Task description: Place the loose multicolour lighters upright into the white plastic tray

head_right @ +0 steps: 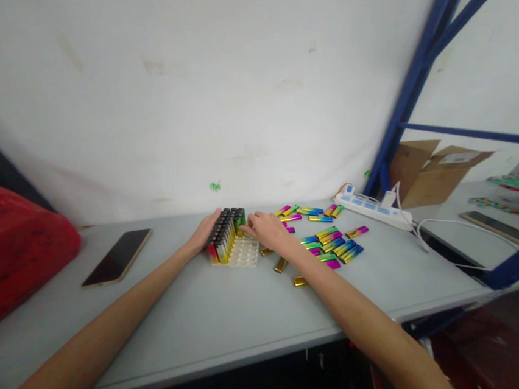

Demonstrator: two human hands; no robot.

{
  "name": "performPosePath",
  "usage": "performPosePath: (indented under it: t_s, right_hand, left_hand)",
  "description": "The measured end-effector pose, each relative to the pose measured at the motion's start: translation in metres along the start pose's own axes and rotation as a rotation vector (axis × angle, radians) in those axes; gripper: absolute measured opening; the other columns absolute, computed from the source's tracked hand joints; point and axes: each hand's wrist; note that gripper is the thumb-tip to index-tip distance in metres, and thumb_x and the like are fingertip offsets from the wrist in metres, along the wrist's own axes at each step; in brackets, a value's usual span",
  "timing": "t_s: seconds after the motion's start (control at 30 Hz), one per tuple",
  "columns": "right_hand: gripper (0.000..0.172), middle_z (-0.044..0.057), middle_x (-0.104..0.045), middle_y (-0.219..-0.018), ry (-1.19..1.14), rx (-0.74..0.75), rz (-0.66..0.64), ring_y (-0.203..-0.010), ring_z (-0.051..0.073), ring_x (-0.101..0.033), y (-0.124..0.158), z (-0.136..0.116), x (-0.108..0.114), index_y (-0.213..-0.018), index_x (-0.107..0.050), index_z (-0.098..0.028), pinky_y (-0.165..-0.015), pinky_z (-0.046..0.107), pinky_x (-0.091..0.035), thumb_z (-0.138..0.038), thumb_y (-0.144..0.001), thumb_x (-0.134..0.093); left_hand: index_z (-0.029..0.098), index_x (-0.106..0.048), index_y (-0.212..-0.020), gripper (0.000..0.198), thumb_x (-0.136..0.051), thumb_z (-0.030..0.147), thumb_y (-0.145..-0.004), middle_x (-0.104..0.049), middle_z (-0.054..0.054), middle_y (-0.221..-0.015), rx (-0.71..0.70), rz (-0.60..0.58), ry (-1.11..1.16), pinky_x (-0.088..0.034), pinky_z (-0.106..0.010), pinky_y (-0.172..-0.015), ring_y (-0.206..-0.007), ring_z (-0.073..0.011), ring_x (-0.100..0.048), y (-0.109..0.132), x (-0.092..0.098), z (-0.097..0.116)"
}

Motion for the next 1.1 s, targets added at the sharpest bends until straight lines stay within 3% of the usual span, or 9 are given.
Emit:
performPosePath:
  t_s: [0.17, 0.3, 0.4, 0.6, 0.77, 1.1]
  right_hand:
    - [0.026, 0.008, -0.074, -0.089, -0.18, 0.043, -0.016, -0.081, 0.018, -0.065, 0.02, 0.053, 0.026, -0.097, -0.072, -0.016, -0.076, 0.027, -0.044, -0.033, -0.101, -0.052]
    - [0.023, 0.008, -0.077, -0.095, -0.263, -0.105, -0.167, -0.085, 0.022, -0.067, 0.049, 0.109, 0.049, -0.095, -0.076, -0.018, -0.08, 0.031, -0.049, -0.036, -0.091, -0.062]
    - [0.029, 0.008, -0.078, -0.092, -0.394, -0.194, -0.302, -0.085, 0.023, -0.068, 0.068, 0.133, 0.067, -0.092, -0.078, -0.018, -0.08, 0.032, -0.051, -0.043, -0.084, -0.067]
    - [0.028, 0.007, -0.077, -0.089, -0.405, -0.187, -0.459, -0.084, 0.024, -0.069, 0.086, 0.126, 0.082, -0.091, -0.078, -0.019, -0.072, 0.03, -0.05, -0.041, -0.076, -0.072]
    - [0.019, 0.008, -0.076, -0.088, -0.296, -0.175, -0.409, -0.082, 0.024, -0.068, 0.096, 0.116, 0.07, -0.088, -0.078, -0.019, -0.075, 0.032, -0.05, -0.032, -0.076, -0.071]
    - [0.027, 0.01, -0.073, -0.095, -0.376, -0.162, -0.297, -0.086, 0.023, -0.065, 0.1, 0.114, 0.064, -0.095, -0.07, -0.017, -0.079, 0.034, -0.049, -0.04, -0.082, -0.067]
  left_hand:
    - [0.013, -0.072, -0.09, 0.079, -0.041, 0.085, -0.081, -0.077, -0.01, -0.094, 0.003, -0.01, -0.019, -0.047, -0.039, -0.093, -0.096, -0.0298, -0.065, 0.002, 0.0, 0.004]
    - [0.013, -0.072, -0.091, 0.081, -0.041, 0.087, -0.079, -0.077, -0.011, -0.095, 0.007, 0.002, -0.024, -0.047, -0.039, -0.093, -0.097, -0.0304, -0.065, 0.002, 0.0, 0.004]
    - [0.013, -0.072, -0.093, 0.081, -0.041, 0.087, -0.08, -0.077, -0.01, -0.096, -0.005, -0.002, -0.025, -0.047, -0.038, -0.093, -0.097, -0.0298, -0.065, 0.001, 0.001, 0.002]
    - [0.013, -0.072, -0.09, 0.081, -0.041, 0.088, -0.079, -0.077, -0.01, -0.091, 0.0, -0.006, -0.024, -0.048, -0.038, -0.089, -0.092, -0.0285, -0.065, 0.001, 0.002, 0.0]
    - [0.013, -0.07, -0.088, 0.08, -0.041, 0.087, -0.08, -0.076, -0.01, -0.09, 0.013, -0.006, -0.023, -0.047, -0.038, -0.088, -0.09, -0.0283, -0.064, 0.002, 0.001, 0.002]
    - [0.013, -0.071, -0.089, 0.081, -0.042, 0.088, -0.079, -0.076, -0.011, -0.092, 0.005, -0.001, -0.018, -0.047, -0.039, -0.091, -0.093, -0.03, -0.064, 0.002, 0.0, 0.004]
Point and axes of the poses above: each hand's wrist, its own y-axis away from the middle knuckle, its own x-axis out of the back of the hand, z = x × y
